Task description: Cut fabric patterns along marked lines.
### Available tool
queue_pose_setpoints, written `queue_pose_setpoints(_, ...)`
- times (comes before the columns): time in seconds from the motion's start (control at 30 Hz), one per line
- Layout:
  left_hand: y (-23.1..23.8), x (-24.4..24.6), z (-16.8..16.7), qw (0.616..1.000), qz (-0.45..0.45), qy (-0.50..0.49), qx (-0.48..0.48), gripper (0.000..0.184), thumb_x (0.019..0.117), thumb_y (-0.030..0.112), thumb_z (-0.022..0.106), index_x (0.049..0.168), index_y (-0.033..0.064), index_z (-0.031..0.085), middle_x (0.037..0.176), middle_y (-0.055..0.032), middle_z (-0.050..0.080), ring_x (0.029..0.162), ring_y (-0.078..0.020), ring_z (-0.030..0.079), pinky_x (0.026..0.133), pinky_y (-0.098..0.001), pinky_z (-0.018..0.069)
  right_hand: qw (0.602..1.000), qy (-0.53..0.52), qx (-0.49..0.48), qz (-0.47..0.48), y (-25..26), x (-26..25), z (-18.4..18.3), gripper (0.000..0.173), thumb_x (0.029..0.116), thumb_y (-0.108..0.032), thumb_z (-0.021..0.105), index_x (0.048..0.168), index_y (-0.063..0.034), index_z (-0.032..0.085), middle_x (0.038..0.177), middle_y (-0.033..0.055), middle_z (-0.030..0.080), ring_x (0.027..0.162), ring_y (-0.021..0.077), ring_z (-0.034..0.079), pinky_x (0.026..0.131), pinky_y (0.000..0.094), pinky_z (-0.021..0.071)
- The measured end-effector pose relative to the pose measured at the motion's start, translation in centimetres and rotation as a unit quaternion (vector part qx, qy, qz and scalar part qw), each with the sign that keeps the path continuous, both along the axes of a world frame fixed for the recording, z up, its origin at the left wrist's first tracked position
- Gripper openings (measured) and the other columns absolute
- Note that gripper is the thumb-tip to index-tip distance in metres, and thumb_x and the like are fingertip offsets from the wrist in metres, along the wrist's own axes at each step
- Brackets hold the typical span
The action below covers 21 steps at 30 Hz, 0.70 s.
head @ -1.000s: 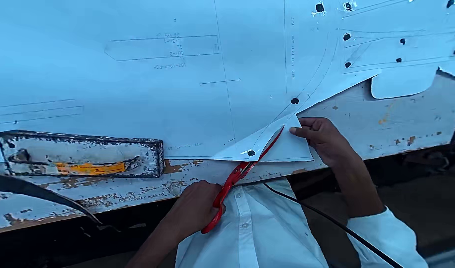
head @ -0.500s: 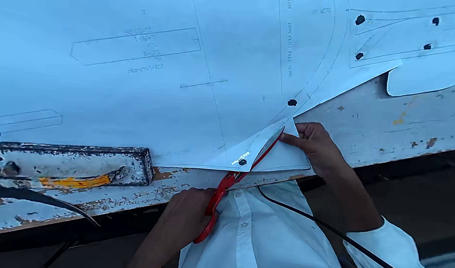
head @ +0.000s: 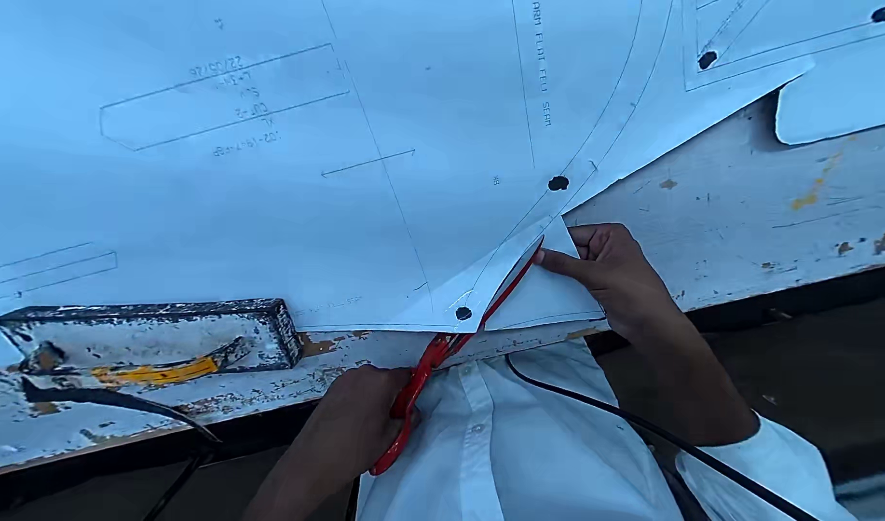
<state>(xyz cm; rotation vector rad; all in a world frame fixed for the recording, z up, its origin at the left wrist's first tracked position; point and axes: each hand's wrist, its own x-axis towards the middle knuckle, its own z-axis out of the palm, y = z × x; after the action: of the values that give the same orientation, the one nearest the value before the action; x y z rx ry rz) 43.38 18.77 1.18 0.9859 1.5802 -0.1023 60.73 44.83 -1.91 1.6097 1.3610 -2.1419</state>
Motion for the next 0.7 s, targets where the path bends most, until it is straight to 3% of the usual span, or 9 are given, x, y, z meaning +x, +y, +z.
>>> queue_pose_setpoints(0.27,-0.4,0.4,-0.5,0.999,0.008,-0.011,0.042,0.014,0.0821,0.021,0.072,0.084,0.0067,0.071,0.064,-0.0071,0.063,0.061,-0.0272,0.066,0.056,-0.0500,0.0528,1.000,0.003,-0.017,-0.014,0.0,-0.1,0.1,0.003,0.0932,0.000,0.071,0.096,-0.0004,0.072,0.075,0.0042,0.074,0.063,0.0063,0.070,0.060,0.0207,0.0602)
queue_pose_setpoints(0.4,0.5,0.5,-0.4,1.000,0.005,-0.012,0.020,0.014,0.0848,0.021,0.073,0.091,0.0084,0.074,0.070,-0.0061,0.067,0.067,-0.0255,0.068,0.062,-0.0487,0.0546,1.000,0.009,-0.012,-0.015,0.0,0.0,0.1,0.003,0.0924,0.001,0.071,0.095,-0.0013,0.072,0.076,0.0026,0.074,0.065,0.0048,0.070,0.062,0.0195,0.0598)
queue_pose_setpoints(0.7,0.1,0.5,-0.9,0.998,0.021,-0.019,0.052,0.009,0.0800,0.016,0.075,0.080,0.0087,0.070,0.061,-0.0040,0.061,0.058,-0.0229,0.064,0.055,-0.0459,0.0517,1.000,0.006,-0.008,-0.022,-0.2,-0.1,0.0,0.004,0.0923,0.001,0.071,0.095,-0.0010,0.072,0.076,0.0032,0.074,0.065,0.0056,0.071,0.063,0.0201,0.0605)
